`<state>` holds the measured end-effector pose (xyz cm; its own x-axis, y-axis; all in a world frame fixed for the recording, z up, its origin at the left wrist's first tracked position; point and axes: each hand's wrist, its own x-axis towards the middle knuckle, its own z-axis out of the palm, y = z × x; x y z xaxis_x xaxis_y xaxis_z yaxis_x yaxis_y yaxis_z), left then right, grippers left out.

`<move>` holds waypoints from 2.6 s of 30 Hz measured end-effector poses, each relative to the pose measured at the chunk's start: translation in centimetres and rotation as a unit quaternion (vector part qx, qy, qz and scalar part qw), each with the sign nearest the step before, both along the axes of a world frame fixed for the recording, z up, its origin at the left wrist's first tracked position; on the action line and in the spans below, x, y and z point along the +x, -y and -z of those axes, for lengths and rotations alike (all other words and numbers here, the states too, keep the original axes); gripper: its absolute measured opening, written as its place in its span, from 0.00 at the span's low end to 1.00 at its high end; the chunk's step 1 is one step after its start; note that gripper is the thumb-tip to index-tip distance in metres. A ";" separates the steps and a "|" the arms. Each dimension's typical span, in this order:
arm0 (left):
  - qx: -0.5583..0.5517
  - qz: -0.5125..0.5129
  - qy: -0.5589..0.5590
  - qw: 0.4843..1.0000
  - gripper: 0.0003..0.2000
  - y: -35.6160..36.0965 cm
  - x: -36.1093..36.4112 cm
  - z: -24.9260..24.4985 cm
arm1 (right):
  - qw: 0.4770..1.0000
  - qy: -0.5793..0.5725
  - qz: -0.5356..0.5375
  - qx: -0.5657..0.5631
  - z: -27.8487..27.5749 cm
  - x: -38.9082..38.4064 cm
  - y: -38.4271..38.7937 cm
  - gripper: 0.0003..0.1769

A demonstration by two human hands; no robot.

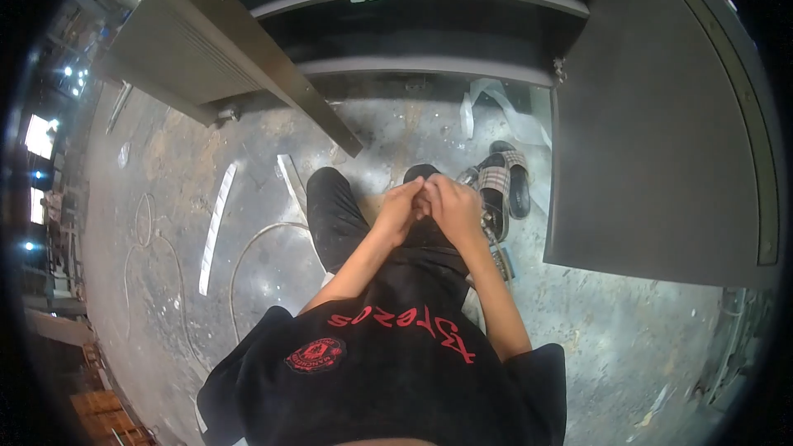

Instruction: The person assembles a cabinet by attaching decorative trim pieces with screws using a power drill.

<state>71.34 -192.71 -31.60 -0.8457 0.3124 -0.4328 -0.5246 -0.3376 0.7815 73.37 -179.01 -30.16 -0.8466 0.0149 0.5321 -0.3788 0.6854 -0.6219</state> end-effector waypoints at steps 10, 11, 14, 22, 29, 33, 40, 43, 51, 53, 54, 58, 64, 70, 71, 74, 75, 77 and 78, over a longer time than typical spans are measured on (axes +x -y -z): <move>-0.123 -0.234 0.011 0.964 0.11 4.0 0.5 3.0 | 0.977 0.170 -0.093 -0.089 5.1 -3.9 -0.2 0.13; -0.122 -0.256 0.013 0.959 0.11 4.7 0.7 2.9 | 0.969 0.214 -0.032 -0.117 7.9 -5.0 -1.2 0.15; -0.145 -0.277 -0.007 0.950 0.12 7.6 2.6 2.3 | 0.921 0.365 0.108 0.080 21.8 -6.9 -5.3 0.27; -0.136 -0.266 0.019 0.954 0.16 9.1 8.4 2.8 | 0.865 0.412 0.128 0.257 27.3 -8.8 -4.4 0.28; -0.103 -0.273 -0.021 0.956 0.12 9.8 11.0 1.7 | 0.862 0.406 0.207 0.223 36.9 -9.0 -5.5 0.22; -0.112 -0.283 -0.043 0.952 0.12 10.1 11.8 -0.3 | 0.870 0.375 0.228 0.225 30.6 -7.1 -4.1 0.27; -0.183 -0.278 -0.064 0.941 0.15 10.5 9.3 -4.3 | 0.889 0.371 0.106 -0.246 28.5 -11.0 -5.3 0.22; -0.167 -0.294 -0.079 0.938 0.16 9.0 4.7 -6.5 | 0.931 0.260 0.014 -0.257 9.8 -7.3 -2.9 0.19; -0.106 -0.324 -0.195 0.920 0.16 3.8 -4.3 -15.2 | 0.939 -0.005 -0.292 -0.182 -5.5 -3.2 -0.7 0.16; -0.095 -0.312 -0.207 0.922 0.16 3.4 -5.1 -16.6 | 0.928 -0.007 -0.314 -0.199 -5.8 -3.5 -0.2 0.17; -0.093 -0.297 -0.207 0.927 0.16 3.7 -5.1 -17.0 | 0.928 -0.020 -0.314 -0.198 -5.6 -3.5 -0.1 0.16; -0.115 -0.264 -0.198 0.937 0.15 5.5 -5.7 -17.9 | 0.907 0.006 -0.348 -0.237 -7.2 -5.1 0.5 0.21; -0.189 -0.137 -0.171 0.957 0.15 7.7 -7.4 -18.0 | 0.894 -0.014 -0.347 -0.282 -4.0 -6.4 1.6 0.25; -0.263 -0.218 -0.174 0.924 0.16 6.0 -7.7 -16.8 | 0.903 -0.108 -0.312 -0.276 -1.3 -8.0 3.5 0.19; -0.269 -0.211 -0.174 0.924 0.16 6.0 -7.8 -16.5 | 0.898 -0.094 -0.321 -0.287 -0.8 -8.1 3.6 0.18; -0.237 -0.195 -0.161 0.938 0.16 6.1 -7.9 -15.6 | 0.900 -0.110 -0.299 -0.296 0.8 -8.4 4.0 0.17; -0.218 -0.196 -0.162 0.942 0.16 5.9 -7.7 -15.1 | 0.902 -0.114 -0.297 -0.291 1.2 -8.5 4.1 0.16; -0.185 -0.195 -0.160 0.950 0.16 5.5 -7.4 -14.8 | 0.903 -0.131 -0.286 -0.293 1.4 -8.7 4.4 0.16; -0.167 -0.197 -0.156 0.953 0.16 5.4 -7.3 -14.7 | 0.901 -0.138 -0.288 -0.294 1.7 -8.9 4.4 0.16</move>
